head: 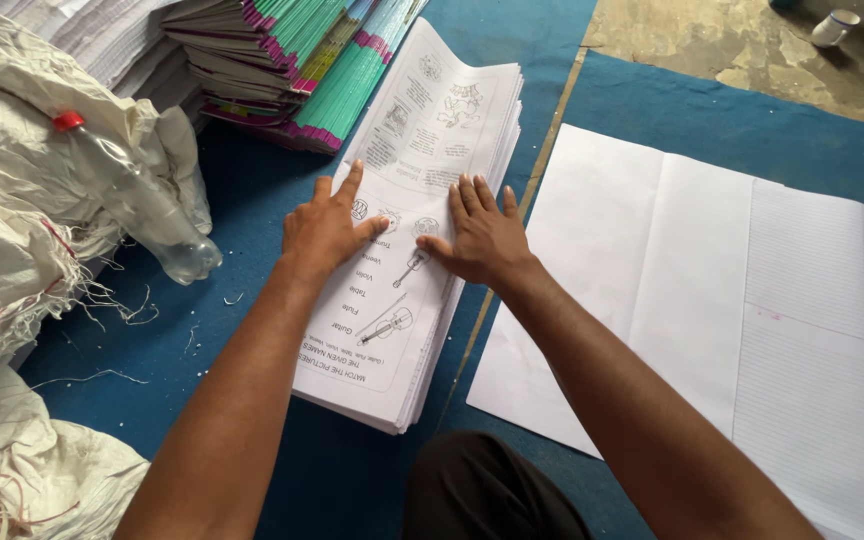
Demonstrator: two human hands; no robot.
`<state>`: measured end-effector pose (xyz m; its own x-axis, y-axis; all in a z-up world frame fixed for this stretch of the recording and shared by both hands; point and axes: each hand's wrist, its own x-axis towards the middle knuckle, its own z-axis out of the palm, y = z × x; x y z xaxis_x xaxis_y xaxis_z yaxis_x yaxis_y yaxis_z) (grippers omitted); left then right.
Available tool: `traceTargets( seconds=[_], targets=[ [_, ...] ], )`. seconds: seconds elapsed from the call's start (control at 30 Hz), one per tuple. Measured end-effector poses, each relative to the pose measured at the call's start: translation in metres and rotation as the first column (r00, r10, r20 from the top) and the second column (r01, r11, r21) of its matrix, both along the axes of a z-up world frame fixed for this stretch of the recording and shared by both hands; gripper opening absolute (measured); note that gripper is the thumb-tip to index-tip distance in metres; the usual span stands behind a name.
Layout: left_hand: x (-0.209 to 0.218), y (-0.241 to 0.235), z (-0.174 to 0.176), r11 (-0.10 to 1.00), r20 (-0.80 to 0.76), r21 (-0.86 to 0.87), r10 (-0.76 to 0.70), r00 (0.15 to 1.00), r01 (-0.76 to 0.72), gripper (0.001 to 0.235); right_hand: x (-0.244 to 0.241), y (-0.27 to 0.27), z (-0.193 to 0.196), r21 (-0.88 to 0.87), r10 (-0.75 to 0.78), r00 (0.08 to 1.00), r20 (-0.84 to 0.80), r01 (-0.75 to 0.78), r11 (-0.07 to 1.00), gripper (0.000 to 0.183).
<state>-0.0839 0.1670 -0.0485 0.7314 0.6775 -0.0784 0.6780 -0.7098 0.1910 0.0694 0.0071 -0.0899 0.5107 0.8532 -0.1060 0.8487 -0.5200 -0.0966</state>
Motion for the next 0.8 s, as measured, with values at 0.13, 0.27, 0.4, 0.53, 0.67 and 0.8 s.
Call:
traceTargets(
  seconds=[0.13,0.27,0.4,0.53,0.67,0.8],
  targets=[
    [0.007,-0.005,0.001,1.0,-0.029,-0.014,0.015,0.999,-0.016,0.096,0.004,-0.005,-0.013,0.0,-0.014,1.0,-0.027,0.014,1.0,0.102],
    [0.01,-0.005,0.004,1.0,-0.046,-0.021,0.014,0.999,-0.015,0.098,0.002,-0.006,-0.016,0.018,-0.001,0.999,-0.046,0.002,1.0,0.101],
    [0.029,0.005,0.006,0.998,-0.111,-0.049,0.033,0.993,-0.038,0.111,0.003,-0.004,-0.02,-0.006,-0.014,0.997,-0.08,0.014,1.0,0.102],
    [0.06,0.026,0.003,1.0,-0.074,0.001,-0.009,0.997,0.009,0.11,0.005,-0.007,-0.022,-0.013,-0.015,0.994,-0.107,0.014,1.0,0.103],
    [0.086,0.046,-0.001,0.999,-0.065,0.013,-0.042,0.997,0.043,0.103,0.003,-0.007,-0.021,-0.019,-0.026,0.993,-0.119,0.024,1.0,0.103],
    [0.1,0.057,-0.014,0.994,-0.039,-0.102,0.03,0.999,-0.034,0.102,0.004,-0.008,-0.021,-0.016,-0.032,0.99,-0.136,0.03,0.999,0.104]
  ],
)
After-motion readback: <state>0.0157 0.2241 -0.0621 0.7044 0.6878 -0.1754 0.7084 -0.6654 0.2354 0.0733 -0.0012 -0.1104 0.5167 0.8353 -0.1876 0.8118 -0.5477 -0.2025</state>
